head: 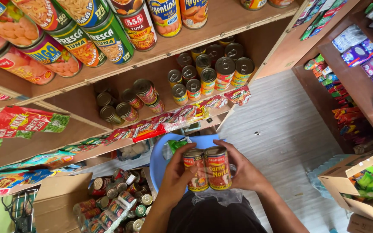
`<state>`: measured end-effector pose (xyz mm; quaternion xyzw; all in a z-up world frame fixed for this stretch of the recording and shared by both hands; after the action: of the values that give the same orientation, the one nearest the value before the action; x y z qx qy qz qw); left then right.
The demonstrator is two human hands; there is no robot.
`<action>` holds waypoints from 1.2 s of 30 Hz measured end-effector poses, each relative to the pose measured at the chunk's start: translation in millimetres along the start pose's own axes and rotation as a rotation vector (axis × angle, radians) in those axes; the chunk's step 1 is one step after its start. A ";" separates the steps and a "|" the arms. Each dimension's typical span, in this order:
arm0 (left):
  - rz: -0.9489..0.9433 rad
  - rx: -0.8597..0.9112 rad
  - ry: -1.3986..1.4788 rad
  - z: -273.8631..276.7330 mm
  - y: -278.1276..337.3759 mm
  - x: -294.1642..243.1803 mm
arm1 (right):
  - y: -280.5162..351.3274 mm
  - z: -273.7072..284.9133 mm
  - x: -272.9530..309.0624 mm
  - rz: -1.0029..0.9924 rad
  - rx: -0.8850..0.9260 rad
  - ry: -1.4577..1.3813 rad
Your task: Stocking and organizing various canned goods on a grocery store shelf.
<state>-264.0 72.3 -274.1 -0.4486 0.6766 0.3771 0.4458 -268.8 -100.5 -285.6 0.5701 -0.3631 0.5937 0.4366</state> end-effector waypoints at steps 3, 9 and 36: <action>-0.035 0.088 -0.088 -16.1 -0.2 -11.6 | 4.6 2.6 -7.1 0.027 0.000 -0.106; -0.135 0.190 -0.319 -36.4 0.0 -43.2 | 9.4 11.3 -23.0 -0.158 -0.060 -0.143; -0.901 -0.088 -1.078 -144.7 -86.3 -239.2 | -71.5 106.7 241.2 0.904 -0.493 0.749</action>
<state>-173.1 -21.7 -12.3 -0.4534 0.0940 0.3526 0.8132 -156.2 -149.0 -41.4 -0.0031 -0.5165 0.7775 0.3587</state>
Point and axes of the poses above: each hand's wrist, its own y-axis away from the middle knuckle, its own z-axis out of the back of the hand, x = y × z, the point moved 10 cm from there along -y, towards the middle knuckle, and after that the axes turned 8 degrees about -y, right-handed, at the moved point
